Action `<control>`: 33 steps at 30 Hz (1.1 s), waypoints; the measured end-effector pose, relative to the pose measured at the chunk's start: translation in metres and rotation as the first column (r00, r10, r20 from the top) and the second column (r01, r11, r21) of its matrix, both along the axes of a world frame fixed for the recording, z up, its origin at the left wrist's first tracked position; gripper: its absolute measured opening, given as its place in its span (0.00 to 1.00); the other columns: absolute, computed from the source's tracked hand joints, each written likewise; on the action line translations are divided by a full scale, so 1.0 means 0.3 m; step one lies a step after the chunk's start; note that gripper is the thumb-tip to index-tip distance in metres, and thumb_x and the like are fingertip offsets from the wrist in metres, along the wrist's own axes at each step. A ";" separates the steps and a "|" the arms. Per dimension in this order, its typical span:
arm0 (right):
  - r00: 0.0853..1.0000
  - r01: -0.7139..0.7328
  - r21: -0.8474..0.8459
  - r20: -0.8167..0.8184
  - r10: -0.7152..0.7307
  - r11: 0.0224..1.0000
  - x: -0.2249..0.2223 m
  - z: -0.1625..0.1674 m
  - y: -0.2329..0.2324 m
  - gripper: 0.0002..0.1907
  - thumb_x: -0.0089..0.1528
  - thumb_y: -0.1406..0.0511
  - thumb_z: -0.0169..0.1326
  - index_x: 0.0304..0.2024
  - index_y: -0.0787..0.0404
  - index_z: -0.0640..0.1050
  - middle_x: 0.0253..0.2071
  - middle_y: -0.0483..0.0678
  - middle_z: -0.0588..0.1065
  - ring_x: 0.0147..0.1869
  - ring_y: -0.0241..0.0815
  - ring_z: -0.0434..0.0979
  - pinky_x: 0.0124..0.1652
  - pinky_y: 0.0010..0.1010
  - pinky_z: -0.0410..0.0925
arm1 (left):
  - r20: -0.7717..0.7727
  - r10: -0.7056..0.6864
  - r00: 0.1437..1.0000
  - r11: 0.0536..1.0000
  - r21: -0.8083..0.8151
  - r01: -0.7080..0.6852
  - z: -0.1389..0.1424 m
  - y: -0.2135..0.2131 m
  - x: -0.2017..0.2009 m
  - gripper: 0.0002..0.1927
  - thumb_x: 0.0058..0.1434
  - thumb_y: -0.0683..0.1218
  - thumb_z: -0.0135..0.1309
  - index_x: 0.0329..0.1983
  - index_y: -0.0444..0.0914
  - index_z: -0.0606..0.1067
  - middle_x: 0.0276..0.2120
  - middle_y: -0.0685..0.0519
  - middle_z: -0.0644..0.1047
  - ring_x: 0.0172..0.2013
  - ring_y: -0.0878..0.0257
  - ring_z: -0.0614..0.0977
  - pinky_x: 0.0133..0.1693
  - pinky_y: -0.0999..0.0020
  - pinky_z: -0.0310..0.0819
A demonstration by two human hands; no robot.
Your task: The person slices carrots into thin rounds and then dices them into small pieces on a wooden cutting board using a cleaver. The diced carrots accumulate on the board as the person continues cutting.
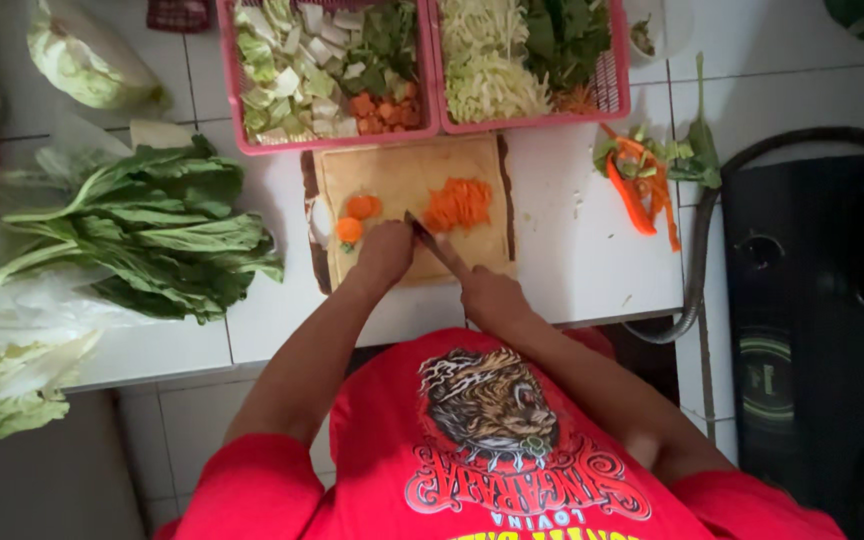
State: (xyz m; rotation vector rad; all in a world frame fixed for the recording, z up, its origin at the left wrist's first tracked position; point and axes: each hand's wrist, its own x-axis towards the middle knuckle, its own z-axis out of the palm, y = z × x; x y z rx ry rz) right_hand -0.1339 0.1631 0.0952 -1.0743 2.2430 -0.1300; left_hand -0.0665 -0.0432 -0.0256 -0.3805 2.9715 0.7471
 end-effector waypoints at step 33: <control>0.991 0.075 -0.111 0.123 -0.061 0.991 -0.006 -0.009 0.026 0.46 0.61 0.68 0.46 0.79 0.43 0.44 0.33 0.67 0.78 0.37 0.69 0.79 0.41 0.60 0.70 | -0.016 0.482 0.876 0.866 0.163 -0.473 0.149 -0.150 0.230 0.10 0.62 0.46 0.51 0.38 0.37 0.80 0.36 0.39 0.81 0.38 0.39 0.82 0.42 0.44 0.76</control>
